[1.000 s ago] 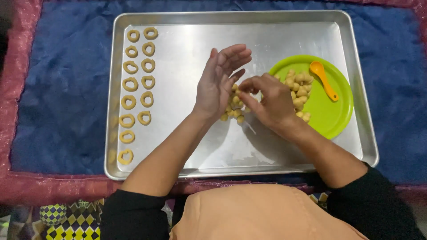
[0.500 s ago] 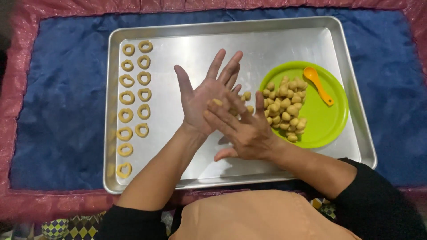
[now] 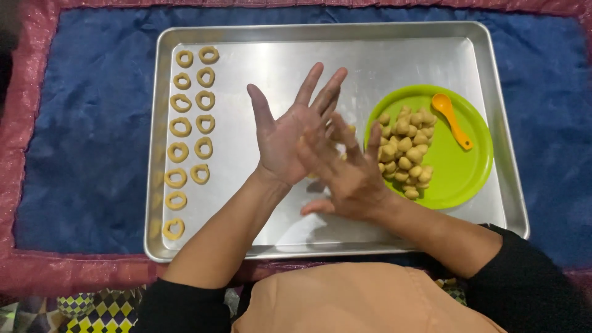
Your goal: Forming small rings from dough by rolling pieces into cylinders and joining the ends on a baking tray.
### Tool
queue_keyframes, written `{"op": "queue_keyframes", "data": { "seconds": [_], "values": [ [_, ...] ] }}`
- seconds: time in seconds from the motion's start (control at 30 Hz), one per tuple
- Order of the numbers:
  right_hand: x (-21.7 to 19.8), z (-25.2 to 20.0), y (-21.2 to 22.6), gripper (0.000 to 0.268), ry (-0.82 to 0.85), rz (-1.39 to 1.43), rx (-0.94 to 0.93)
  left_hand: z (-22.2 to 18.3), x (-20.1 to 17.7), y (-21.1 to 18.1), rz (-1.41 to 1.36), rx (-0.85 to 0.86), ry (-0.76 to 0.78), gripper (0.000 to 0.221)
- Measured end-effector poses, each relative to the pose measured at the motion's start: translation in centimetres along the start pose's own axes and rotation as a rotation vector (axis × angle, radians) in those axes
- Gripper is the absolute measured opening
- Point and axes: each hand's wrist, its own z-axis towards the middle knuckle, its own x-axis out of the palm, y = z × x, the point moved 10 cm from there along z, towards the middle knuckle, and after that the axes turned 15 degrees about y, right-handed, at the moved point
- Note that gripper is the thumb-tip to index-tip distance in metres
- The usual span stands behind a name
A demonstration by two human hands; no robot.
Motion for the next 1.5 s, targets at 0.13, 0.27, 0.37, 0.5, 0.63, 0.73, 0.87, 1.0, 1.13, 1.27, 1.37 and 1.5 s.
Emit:
{"op": "queue_keyframes", "data": {
  "seconds": [0.13, 0.27, 0.37, 0.5, 0.63, 0.73, 0.87, 1.0, 1.13, 1.27, 1.37, 1.5],
  "values": [
    [-0.3, 0.9, -0.7, 0.092, -0.007, -0.096, 0.053, 0.4, 1.1, -0.4, 0.07, -0.005, -0.06, 0.108],
    [-0.3, 0.4, -1.2, 0.097, 0.017, 0.035, 0.099, -0.1, -0.2, -0.3, 0.08, -0.028, -0.224, 0.11],
    [-0.9, 0.6, 0.1, 0.093, -0.02, -0.08, 0.037, 0.2, -0.1, -0.4, 0.104, -0.012, -0.141, 0.109],
    [-0.5, 0.8, -2.1, 0.094, 0.017, -0.125, 0.169, 0.0, 0.0, -0.2, 0.168, -0.021, -0.01, 0.109],
    [-1.2, 0.3, 1.0, 0.089, -0.064, -0.002, -0.073, 0.0, -0.2, -0.4, 0.016, 0.013, -0.03, 0.097],
    [-0.5, 1.2, -1.4, 0.093, 0.007, -0.128, 0.108, 0.2, 0.4, -0.5, 0.173, -0.028, -0.091, 0.116],
    [-2.4, 0.5, 0.6, 0.086, -0.088, -0.068, -0.043, 0.2, 0.3, -0.7, 0.146, -0.015, -0.038, 0.11],
    [-0.9, 1.6, -1.8, 0.09, 0.007, -0.178, 0.112, 0.2, 0.9, -0.5, 0.082, -0.01, -0.228, 0.115],
    [-2.2, 0.7, -0.1, 0.086, -0.049, -0.012, -0.03, 0.2, 0.4, -0.2, -0.023, -0.021, 0.01, 0.109],
    [-1.0, 1.2, -1.6, 0.092, -0.047, -0.126, 0.068, -0.1, -0.2, -0.2, -0.02, -0.01, -0.026, 0.104],
    [-0.7, 1.1, -2.5, 0.096, -0.004, -0.058, 0.107, 0.5, 1.1, 0.4, -0.005, -0.029, -0.119, 0.111],
    [-1.2, 0.3, 0.9, 0.089, -0.068, -0.062, -0.094, -0.1, -1.0, -0.4, -0.079, 0.003, -0.01, 0.105]
  ]
}}
